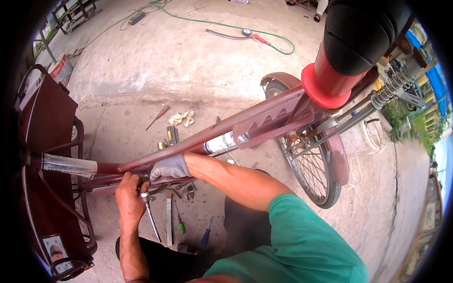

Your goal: The person retrieves tools from a bucket, then repairs a tricycle by filing small metal components and inserting a pin into the crank assembly.

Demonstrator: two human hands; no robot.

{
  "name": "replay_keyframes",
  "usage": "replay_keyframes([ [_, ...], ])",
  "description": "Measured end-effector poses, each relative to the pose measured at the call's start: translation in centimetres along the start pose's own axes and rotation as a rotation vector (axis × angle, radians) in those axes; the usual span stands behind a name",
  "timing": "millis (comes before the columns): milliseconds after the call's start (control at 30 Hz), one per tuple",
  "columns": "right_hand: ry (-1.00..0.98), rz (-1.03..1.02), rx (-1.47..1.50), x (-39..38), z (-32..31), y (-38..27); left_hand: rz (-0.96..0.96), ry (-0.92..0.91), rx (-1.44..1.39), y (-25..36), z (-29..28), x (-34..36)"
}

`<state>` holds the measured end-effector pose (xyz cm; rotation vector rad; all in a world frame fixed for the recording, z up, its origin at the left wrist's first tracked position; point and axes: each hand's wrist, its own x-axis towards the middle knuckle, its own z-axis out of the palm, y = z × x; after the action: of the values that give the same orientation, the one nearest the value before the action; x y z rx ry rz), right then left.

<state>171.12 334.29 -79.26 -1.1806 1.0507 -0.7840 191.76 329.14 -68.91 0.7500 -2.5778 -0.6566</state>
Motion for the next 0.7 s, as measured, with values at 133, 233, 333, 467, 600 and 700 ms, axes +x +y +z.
replay_keyframes([
  [133,0.015,-0.016,0.031,0.2,0.2,0.0,-0.024,-0.011,0.037,-0.1,0.0,-0.1],
  [233,0.007,0.098,0.091,-0.9,0.6,-3.3,-0.039,-0.01,0.04,0.1,0.1,-0.1],
  [333,-0.002,0.055,0.066,-1.3,0.6,-3.0,-0.037,-0.007,0.036,0.2,0.2,0.0],
  [467,0.001,-0.025,-0.021,-1.5,0.8,-3.5,-0.083,-0.036,-0.024,-0.2,-0.3,-0.3],
  [600,0.092,0.316,0.054,-1.9,0.7,-4.6,-0.038,-0.025,-0.081,-0.3,0.4,-0.1],
  [700,0.04,0.035,0.022,-1.2,0.3,-2.0,-0.018,-0.023,-0.065,-0.3,0.2,-0.2],
])
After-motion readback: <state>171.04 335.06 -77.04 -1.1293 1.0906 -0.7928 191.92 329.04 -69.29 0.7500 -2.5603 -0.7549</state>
